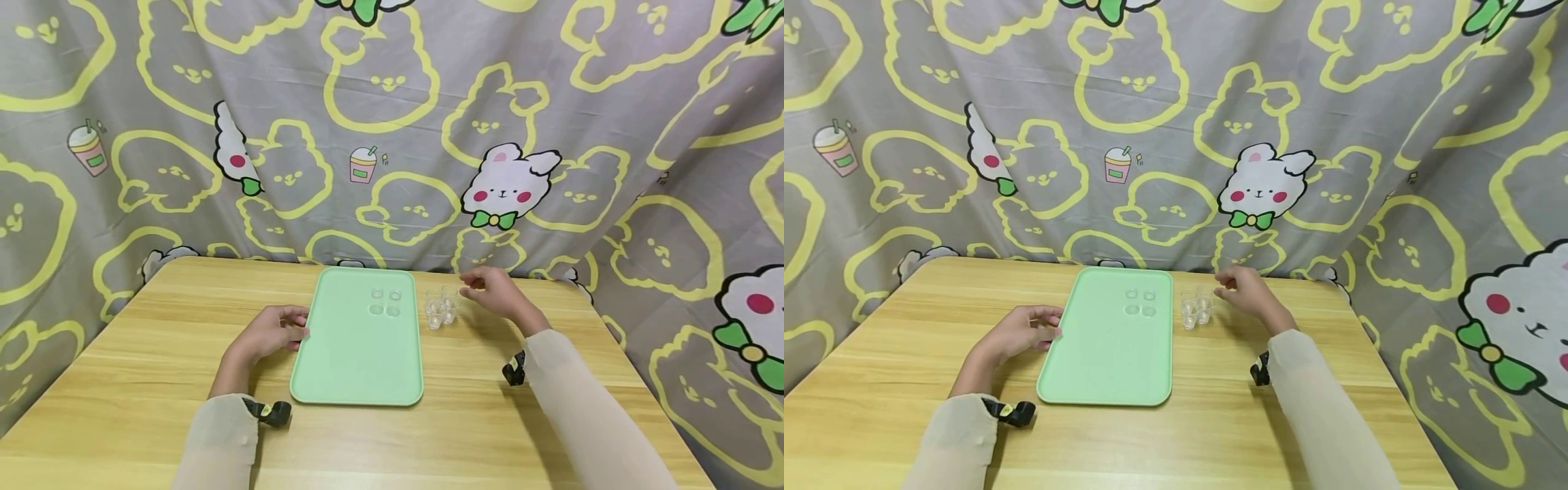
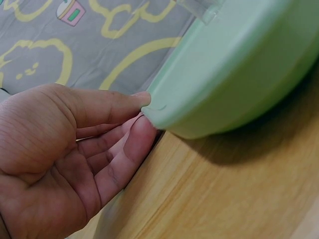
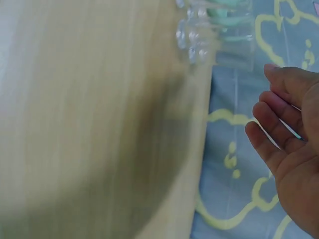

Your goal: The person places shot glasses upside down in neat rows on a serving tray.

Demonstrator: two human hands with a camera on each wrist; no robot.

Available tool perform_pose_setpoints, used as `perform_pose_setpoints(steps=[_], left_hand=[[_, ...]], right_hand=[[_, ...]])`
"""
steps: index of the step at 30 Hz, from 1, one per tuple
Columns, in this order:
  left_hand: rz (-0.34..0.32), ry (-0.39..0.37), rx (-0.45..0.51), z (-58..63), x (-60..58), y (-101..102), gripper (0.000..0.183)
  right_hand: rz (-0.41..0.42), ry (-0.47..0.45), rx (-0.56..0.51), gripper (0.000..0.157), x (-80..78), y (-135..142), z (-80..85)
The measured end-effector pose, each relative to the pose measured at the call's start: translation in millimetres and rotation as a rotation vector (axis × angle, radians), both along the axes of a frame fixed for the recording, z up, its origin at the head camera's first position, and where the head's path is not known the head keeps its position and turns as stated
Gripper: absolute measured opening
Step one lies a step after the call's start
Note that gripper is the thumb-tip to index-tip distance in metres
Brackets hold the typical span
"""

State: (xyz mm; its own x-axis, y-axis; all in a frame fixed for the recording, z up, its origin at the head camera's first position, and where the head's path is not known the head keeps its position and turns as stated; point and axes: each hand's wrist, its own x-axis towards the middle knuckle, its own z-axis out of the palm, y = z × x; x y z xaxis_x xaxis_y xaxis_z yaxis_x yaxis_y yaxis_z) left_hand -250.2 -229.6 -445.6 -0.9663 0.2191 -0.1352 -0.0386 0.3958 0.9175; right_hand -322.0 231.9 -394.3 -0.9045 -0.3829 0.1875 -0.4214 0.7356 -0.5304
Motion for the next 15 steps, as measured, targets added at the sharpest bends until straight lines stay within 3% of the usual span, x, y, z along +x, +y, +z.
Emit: perform_pose_setpoints(steps=[15], left_hand=[[0.002,-0.003,0.007,0.9,1.1,-0.5,0.049]], right_hand=[[-0.027,-0.112,-0.038,0.029,-3.9,8.1,-26.6]])
